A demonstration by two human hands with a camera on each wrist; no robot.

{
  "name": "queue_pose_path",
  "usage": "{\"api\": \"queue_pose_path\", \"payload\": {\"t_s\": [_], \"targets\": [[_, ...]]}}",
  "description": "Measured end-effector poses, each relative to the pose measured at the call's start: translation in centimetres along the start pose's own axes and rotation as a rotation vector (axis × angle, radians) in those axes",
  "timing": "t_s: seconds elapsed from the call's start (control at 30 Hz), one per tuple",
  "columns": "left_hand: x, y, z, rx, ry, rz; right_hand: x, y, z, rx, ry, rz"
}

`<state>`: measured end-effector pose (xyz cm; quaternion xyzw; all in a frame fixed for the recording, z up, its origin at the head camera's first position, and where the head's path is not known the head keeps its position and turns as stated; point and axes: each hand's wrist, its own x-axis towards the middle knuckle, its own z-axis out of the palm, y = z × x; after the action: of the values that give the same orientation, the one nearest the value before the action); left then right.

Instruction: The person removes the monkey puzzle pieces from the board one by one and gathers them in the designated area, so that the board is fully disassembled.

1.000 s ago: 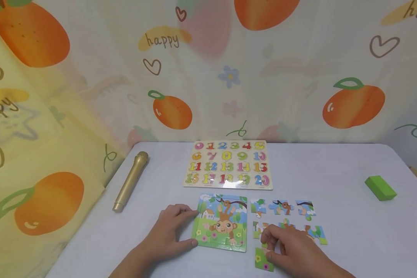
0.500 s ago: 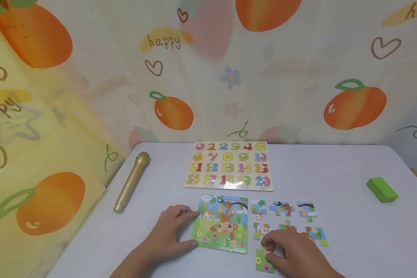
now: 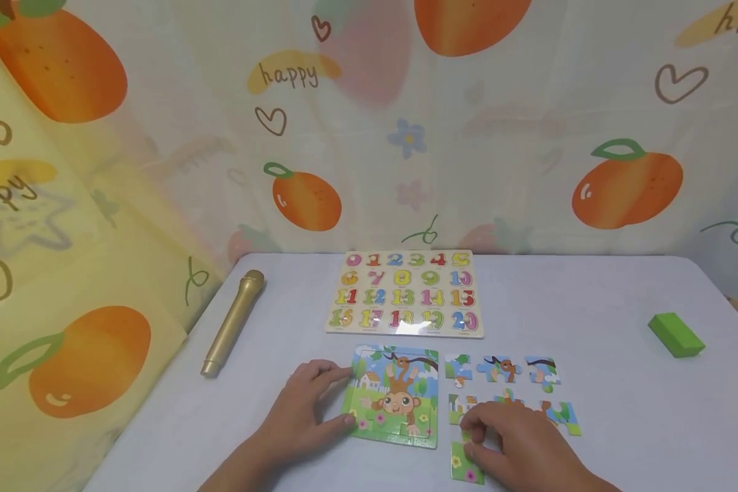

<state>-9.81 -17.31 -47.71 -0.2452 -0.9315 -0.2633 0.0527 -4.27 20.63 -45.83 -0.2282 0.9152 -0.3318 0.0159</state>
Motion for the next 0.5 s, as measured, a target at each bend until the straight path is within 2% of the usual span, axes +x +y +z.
{"api": "queue_pose_path", "payload": {"t_s": [0.13,0.2,0.43,0.5], "targets": [[0.4,0.7,0.4,-0.056,0.002,0.008,0.5,-0.1,0.2,0.016,0.08,-0.096],[0.5,1.1,0.6,-0.066,-0.012,0.014,0.9,-0.2,0.4,0.031,0.095,-0.122],[0.9,2.2,1.3,-0.082,-0.058,0.022,2.7,-1.5,0.3,0.065,0.052,-0.08],[1.0,2.3,1.5,-0.068,-0.068,0.027,3.5,-1.8,0.3,0.071,0.037,-0.093]]}}
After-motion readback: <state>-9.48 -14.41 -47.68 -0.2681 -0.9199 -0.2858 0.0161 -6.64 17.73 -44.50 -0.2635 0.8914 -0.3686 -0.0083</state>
